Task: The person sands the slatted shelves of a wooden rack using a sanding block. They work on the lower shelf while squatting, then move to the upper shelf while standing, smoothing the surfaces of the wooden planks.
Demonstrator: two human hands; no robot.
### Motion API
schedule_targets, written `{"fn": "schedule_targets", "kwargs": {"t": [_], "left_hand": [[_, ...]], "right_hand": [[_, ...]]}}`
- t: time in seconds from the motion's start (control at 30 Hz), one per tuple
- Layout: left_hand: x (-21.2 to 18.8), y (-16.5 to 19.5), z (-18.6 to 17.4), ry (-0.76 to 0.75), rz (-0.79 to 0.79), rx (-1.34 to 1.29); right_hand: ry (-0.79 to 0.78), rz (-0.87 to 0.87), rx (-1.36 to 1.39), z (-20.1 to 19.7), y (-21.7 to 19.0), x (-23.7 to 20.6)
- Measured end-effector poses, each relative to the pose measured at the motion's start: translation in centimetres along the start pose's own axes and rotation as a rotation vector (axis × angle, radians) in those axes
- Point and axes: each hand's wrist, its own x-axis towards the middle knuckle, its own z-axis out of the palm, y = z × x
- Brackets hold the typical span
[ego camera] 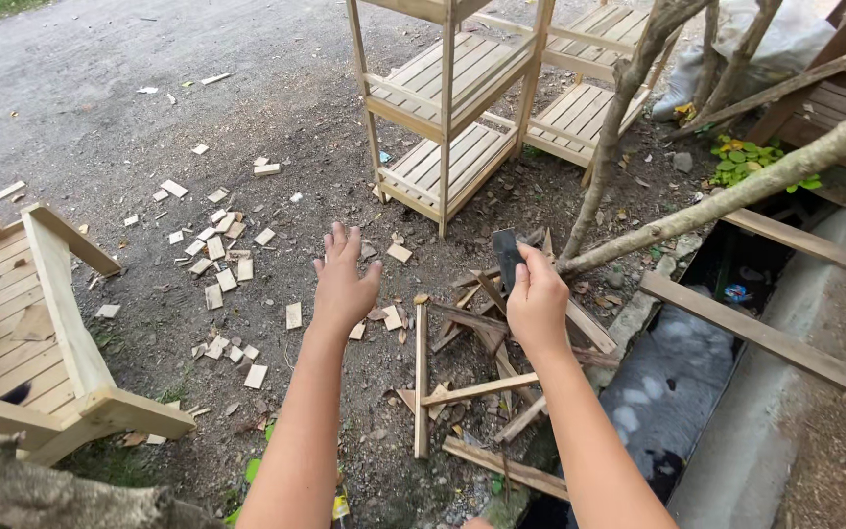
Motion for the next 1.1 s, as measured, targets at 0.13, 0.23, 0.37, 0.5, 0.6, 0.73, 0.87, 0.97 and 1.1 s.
{"fn": "schedule_targets", "kwargs": {"t": [0.13, 0.23, 0.37, 0.5, 0.6, 0.73, 0.87, 0.97, 1.1], "left_hand": [[5.1, -4.5, -1.2, 0.026, -0.059, -0.008], [9.2, -8.0, -1.6, 0.038, -0.093, -0.022], [17.3, -13.5, -1.3, 0.096, -0.04, -0.025], [27.8, -17.7, -1.6, 0.082, 0.015, 0.038], [35.1, -19.0, -2.9, 0.01, -0.012, 0.071], [43.3, -19.9, -4.4, -0.016, -0.127, 0.021], [50.2, -22.8, -4.3, 0.023, -0.214, -0.333], [56.1, -25.9, -2.9, 0.091, -0.154, -0.706], [64.7, -30.7, -1.6, 0.11, -0.323, -1.004]], "right_hand": [[0.044, 0.144, 0.005, 5.9, 0.6, 4.2], [0.033, 0.146, 0.058, 12.4, 1.1, 7.5], [-0.075, 0.171, 0.104, 24.1, 1.6, 11.3], [-0.062, 0.08, 0.136, 35.6, 1.8, 16.9], [-0.116, 0.124, 0.15, 42.5, 1.2, 21.7], [-0.228, 0.19, 0.272, 50.1, -0.2, 28.2], [-0.341, 0.351, 0.593, 56.3, -1.2, 33.1], [-0.377, 0.461, 0.694, 60.8, -1.3, 36.2], [-0.366, 0.53, 0.772, 67.9, -0.3, 41.0]]}}
